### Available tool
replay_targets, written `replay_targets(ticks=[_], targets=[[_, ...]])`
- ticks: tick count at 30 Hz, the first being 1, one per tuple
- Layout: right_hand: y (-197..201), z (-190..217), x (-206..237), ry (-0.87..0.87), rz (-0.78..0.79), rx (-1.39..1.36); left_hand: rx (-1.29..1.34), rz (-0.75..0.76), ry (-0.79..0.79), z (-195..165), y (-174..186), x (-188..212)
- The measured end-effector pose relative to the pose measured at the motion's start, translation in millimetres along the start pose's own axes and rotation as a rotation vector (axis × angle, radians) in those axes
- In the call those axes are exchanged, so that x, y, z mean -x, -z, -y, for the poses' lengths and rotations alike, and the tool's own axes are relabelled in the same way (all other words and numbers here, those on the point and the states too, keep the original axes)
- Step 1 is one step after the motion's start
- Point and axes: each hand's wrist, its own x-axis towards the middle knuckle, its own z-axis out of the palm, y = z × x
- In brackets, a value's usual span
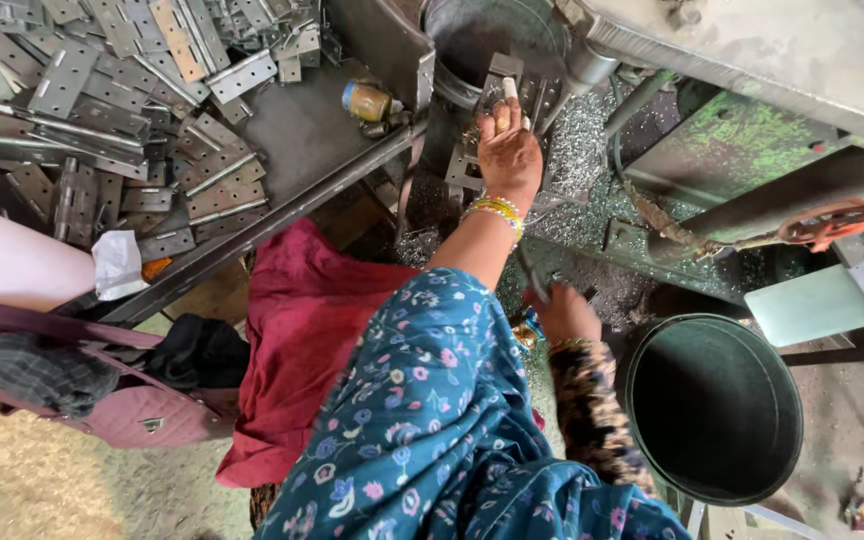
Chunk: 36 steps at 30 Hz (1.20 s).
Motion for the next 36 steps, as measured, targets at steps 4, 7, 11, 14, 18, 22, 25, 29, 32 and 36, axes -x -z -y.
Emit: replay_targets(ticks=[4, 7, 11, 14, 18, 22, 25, 29, 32, 36], targets=[[-40.3, 0.9, 8.3, 0.064, -0.181, -0.182, -0.068, 0.058, -0.014, -2.9, 1.3, -8.2], [-50.1, -11.5, 8.7, 0.049, -0.095, -0.226, 0.105, -0.033, 0.032, 8.3, 13.5, -4.0], [-41.8, -30.7, -1.7, 0.086, -0.048, -0.091, 0.245, -0.006, 0.012, 49.5, 53.4, 31.6], [-47.3, -29.4, -6.5, 0.067, -0.099, -0.036, 0.304, -0.099, 0.048, 109.6, 87.0, 76.5], [-58.2, -22.0, -5.8, 0.092, -0.101, -0.025, 0.098, -0.325, 0.32, 240.0, 125.8, 99.6], [-51.2, -22.2, -4.5, 0.09, -0.105, -0.028, -0.617, -0.163, 0.616, 323.2, 130.7, 80.2], [-40.9, -19.7, -2.9, 0.044, -0.066, 0.011, -0.329, 0.143, 0.597, 344.6, 126.3, 73.3], [-31.6, -7.5, 5.7, 0.025, -0.062, -0.017, -0.166, 0.101, 0.473, 354.5, 126.3, 79.5], [-24.1, 2.0, 15.2, 0.028, -0.072, -0.016, -0.095, -0.056, 0.398, 345.8, 139.9, 92.1], [-13.8, 10.5, 23.1, 0.004, -0.046, -0.054, -0.008, -0.304, 0.259, 298.8, 152.2, 87.2]])
